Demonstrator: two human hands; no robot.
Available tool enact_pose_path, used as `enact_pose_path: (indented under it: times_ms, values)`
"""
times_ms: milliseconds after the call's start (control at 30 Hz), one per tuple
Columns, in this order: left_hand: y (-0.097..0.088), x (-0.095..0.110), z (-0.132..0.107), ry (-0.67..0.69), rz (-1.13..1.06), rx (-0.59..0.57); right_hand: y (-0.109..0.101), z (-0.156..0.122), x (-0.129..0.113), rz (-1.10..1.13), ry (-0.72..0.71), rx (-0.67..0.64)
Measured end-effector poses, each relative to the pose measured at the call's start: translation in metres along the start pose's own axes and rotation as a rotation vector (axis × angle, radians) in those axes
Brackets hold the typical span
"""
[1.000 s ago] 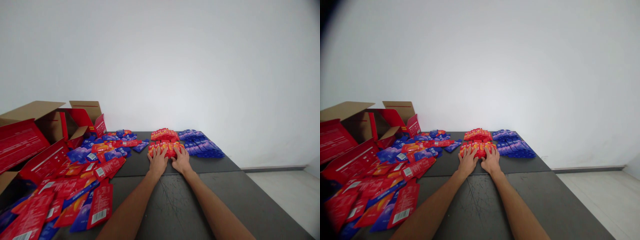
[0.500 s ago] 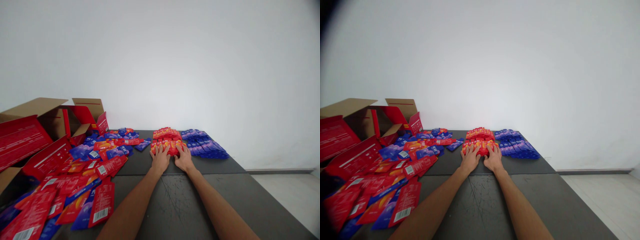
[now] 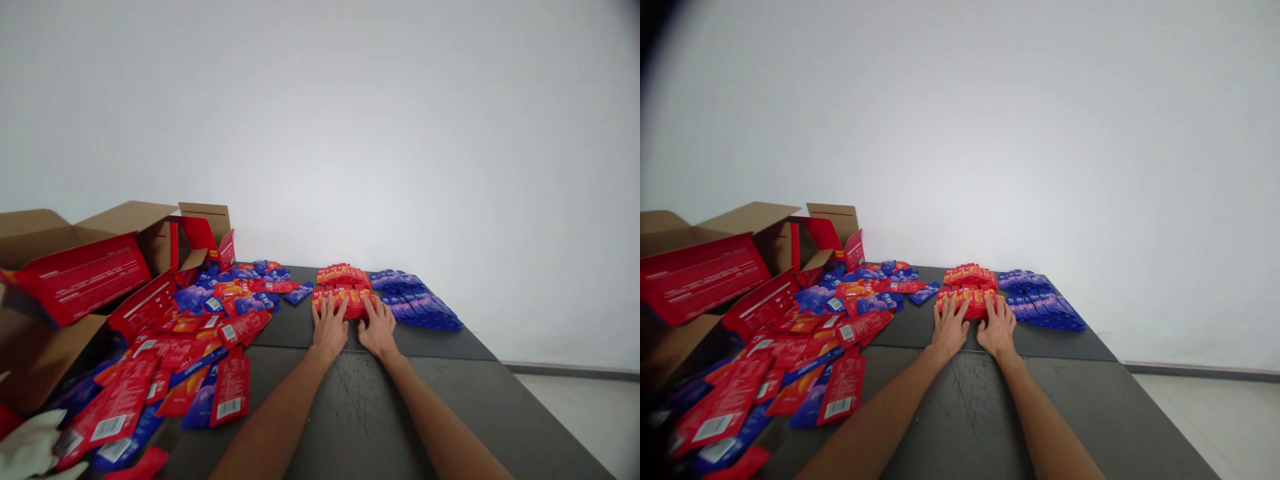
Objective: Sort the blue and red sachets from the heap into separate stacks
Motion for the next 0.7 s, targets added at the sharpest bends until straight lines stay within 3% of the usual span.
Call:
enact_pose_path:
  times_ms: [267,700]
  values:
    - [-0.013,-0.012,-0.047,-0.028,0.019,-0.032,-0.004,-0.036,-0.037,0.009,0.009,-0.073]
    - [-0.061,-0.067,-0.140,-0.162,0.157,-0.052,-0.022,-0.111,-0.110,0.051,-0.003,-0.155]
Point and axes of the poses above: each hand's wrist, its own z-axis towards the middle knuckle, its own y-axis out of the palm, x = y × z, the point moved 10 cm from there along z, towards the middle knuckle, and after that the axes turned 12 degrees about z, right-handed, at the moved point
